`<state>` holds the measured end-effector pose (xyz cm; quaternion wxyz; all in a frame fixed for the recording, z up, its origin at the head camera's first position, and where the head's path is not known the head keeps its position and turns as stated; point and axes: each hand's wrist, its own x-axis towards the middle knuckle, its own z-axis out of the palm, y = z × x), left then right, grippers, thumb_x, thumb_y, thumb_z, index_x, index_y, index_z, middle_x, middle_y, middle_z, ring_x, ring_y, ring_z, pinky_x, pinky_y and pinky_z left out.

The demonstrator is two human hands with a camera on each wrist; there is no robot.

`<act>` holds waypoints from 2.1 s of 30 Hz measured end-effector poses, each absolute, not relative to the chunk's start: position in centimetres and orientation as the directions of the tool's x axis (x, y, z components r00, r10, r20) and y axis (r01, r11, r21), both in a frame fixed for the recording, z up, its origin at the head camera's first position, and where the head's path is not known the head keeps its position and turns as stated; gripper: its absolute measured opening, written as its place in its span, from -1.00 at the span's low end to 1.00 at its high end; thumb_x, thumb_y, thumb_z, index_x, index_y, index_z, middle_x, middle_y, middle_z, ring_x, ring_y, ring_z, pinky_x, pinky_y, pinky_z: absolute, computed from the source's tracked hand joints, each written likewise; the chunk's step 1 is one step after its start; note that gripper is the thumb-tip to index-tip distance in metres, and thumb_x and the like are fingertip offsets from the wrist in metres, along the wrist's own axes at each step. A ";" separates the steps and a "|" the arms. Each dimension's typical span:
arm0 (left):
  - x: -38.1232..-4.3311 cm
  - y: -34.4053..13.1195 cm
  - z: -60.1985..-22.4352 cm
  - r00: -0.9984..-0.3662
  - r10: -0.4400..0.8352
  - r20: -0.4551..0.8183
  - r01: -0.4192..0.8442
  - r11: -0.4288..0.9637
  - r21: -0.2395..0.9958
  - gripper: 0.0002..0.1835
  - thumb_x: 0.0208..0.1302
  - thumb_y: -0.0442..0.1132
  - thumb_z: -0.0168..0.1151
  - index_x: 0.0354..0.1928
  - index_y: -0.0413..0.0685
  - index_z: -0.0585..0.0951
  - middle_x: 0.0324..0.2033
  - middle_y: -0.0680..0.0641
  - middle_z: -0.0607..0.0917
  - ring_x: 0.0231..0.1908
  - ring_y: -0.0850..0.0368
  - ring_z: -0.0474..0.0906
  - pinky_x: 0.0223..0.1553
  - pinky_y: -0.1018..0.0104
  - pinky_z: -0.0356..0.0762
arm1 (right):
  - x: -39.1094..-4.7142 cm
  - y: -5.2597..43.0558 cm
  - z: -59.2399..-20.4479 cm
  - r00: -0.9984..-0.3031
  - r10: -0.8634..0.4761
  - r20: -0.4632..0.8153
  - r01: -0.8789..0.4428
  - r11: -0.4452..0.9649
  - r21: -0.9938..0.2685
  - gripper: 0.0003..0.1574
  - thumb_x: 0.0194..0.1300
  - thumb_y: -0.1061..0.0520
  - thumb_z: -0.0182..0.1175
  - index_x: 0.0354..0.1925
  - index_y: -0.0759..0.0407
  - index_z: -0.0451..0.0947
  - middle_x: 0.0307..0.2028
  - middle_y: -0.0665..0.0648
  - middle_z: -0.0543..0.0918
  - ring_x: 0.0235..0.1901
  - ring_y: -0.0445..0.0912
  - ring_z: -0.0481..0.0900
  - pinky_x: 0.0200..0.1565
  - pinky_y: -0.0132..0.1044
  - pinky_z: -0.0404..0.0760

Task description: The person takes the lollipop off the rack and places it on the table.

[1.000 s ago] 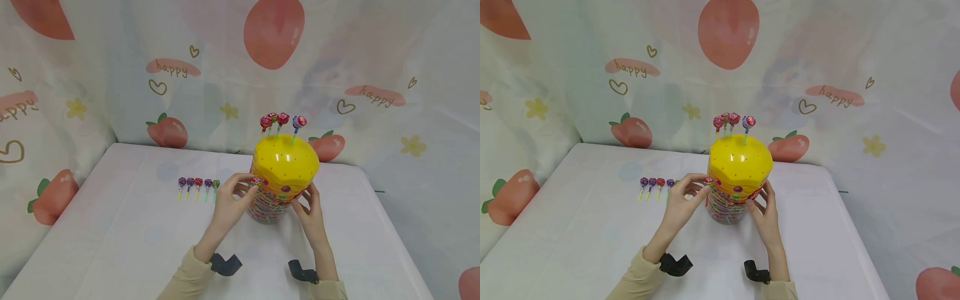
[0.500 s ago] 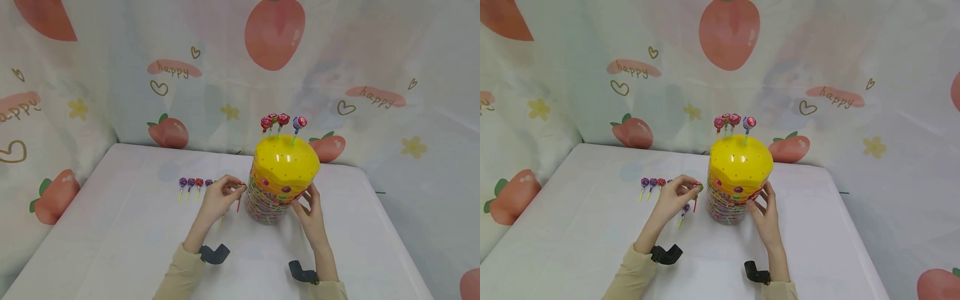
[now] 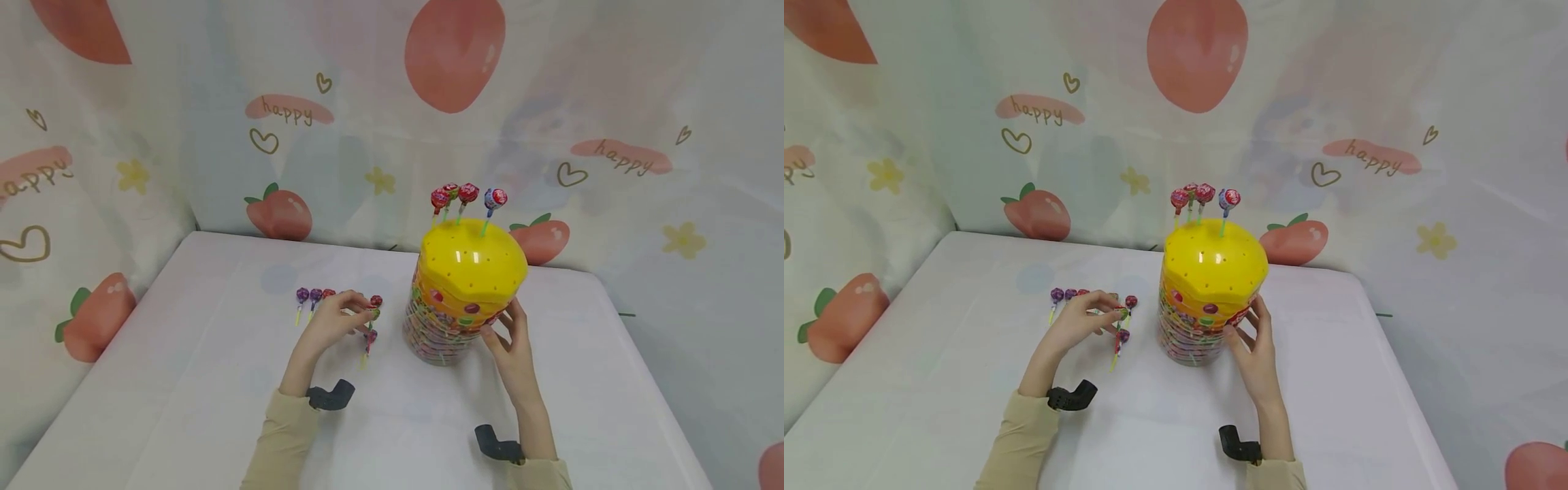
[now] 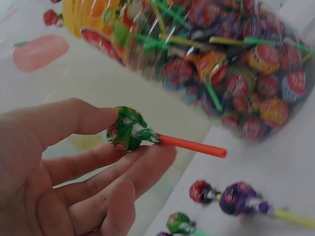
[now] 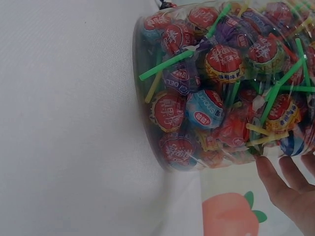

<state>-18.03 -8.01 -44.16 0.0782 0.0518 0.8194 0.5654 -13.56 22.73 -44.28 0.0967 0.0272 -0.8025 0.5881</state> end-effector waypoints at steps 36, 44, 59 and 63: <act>-18.6 -10.2 -47.9 -0.920 0.180 -0.347 -0.238 0.447 0.862 -0.84 0.20 -0.26 0.31 -0.29 -0.22 0.59 -0.61 -0.10 0.72 -0.64 0.14 0.67 -0.55 0.34 0.62 | -13.5 22.6 -44.2 -0.979 0.067 0.192 -0.164 0.304 -0.938 -0.09 0.39 0.20 0.07 0.50 -0.21 -0.15 0.45 0.03 0.06 0.36 -0.10 0.09 0.21 -0.38 0.28; -18.5 -10.2 -47.8 -0.920 0.166 -0.355 -0.247 0.458 0.854 -0.83 0.22 -0.23 0.30 -0.28 -0.21 0.58 -0.59 -0.11 0.72 -0.65 0.15 0.66 -0.56 0.36 0.61 | -13.5 22.6 -44.3 -0.978 0.067 0.199 -0.169 0.310 -0.936 -0.09 0.39 0.20 0.07 0.50 -0.21 -0.14 0.44 0.03 0.07 0.34 -0.15 0.10 0.17 -0.48 0.30; -18.2 -10.1 -45.8 -0.974 0.084 -0.209 -0.128 0.556 0.821 -0.80 0.27 -0.14 0.24 -0.22 -0.13 0.62 -0.47 -0.09 0.70 -0.47 0.10 0.65 -0.41 0.38 0.49 | -13.3 22.7 -44.3 -0.978 0.074 0.195 -0.161 0.328 -0.931 -0.08 0.39 0.19 0.07 0.50 -0.23 -0.16 0.45 0.04 0.06 0.35 -0.12 0.11 0.20 -0.41 0.28; -18.0 -9.9 -44.7 -0.986 0.073 -0.148 -0.089 0.520 0.850 -0.77 0.29 -0.10 0.22 -0.15 -0.11 0.61 -0.40 -0.09 0.71 -0.39 0.05 0.70 -0.36 0.34 0.50 | -13.3 22.7 -44.3 -0.977 0.074 0.202 -0.168 0.327 -0.930 -0.08 0.39 0.20 0.06 0.50 -0.23 -0.16 0.45 0.03 0.06 0.34 -0.15 0.10 0.18 -0.46 0.29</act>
